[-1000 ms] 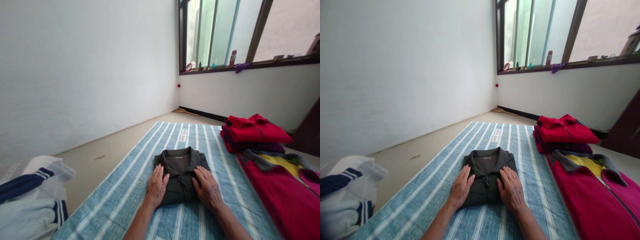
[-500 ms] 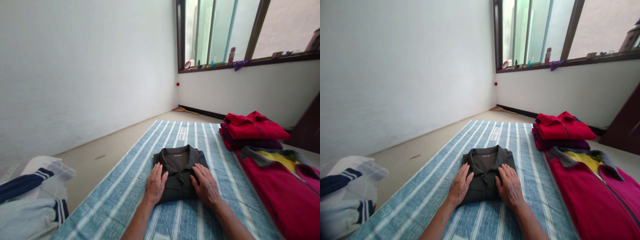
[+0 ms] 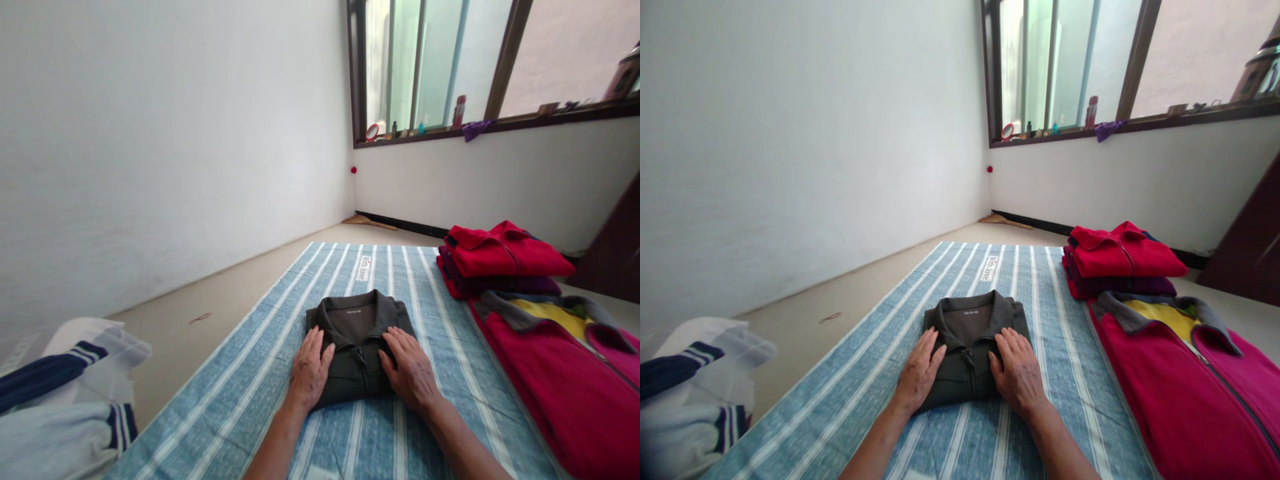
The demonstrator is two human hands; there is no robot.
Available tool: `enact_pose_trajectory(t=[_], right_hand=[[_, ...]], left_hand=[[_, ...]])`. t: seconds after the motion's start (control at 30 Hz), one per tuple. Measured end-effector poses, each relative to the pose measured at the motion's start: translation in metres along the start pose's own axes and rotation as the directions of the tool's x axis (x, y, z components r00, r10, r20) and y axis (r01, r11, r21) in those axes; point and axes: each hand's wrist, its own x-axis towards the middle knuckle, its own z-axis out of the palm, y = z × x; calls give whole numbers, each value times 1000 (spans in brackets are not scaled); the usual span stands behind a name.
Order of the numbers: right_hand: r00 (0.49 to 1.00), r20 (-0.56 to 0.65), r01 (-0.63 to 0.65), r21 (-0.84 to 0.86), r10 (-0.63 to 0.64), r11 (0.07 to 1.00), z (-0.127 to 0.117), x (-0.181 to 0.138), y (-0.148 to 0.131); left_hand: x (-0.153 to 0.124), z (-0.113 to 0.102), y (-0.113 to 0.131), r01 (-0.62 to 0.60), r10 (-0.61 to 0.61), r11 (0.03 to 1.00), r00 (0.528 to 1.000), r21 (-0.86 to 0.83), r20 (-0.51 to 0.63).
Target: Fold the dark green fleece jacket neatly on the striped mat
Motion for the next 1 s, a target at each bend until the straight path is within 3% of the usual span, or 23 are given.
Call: enact_pose_trajectory(t=[0.33, 0.5, 0.57, 0.63, 0.77, 1.0], right_hand=[[1000, -9, -3, 6, 3, 1000, 2, 0, 0], [1000, -12, -9, 13, 10, 1000, 1, 1, 0], [1000, -17, -11, 25, 11, 1000, 1, 1, 0], [1000, -16, -13, 34, 13, 999, 1, 1, -1], [1000, -11, -11, 31, 12, 999, -1, 2, -2], [1000, 3, -13, 34, 13, 999, -1, 3, -1]], left_hand=[[7, -13, 3, -6, 4, 999, 999, -40, -49], [22, -31, 40, -101, 96, 994, 990, -46, -105], [30, -34, 65, -125, 122, 991, 991, -50, -52], [38, -34, 89, -93, 93, 996, 994, 1, 59], [54, -24, 124, -43, 33, 998, 985, 54, 168], [67, -9, 135, 34, -62, 994, 959, 105, 278]])
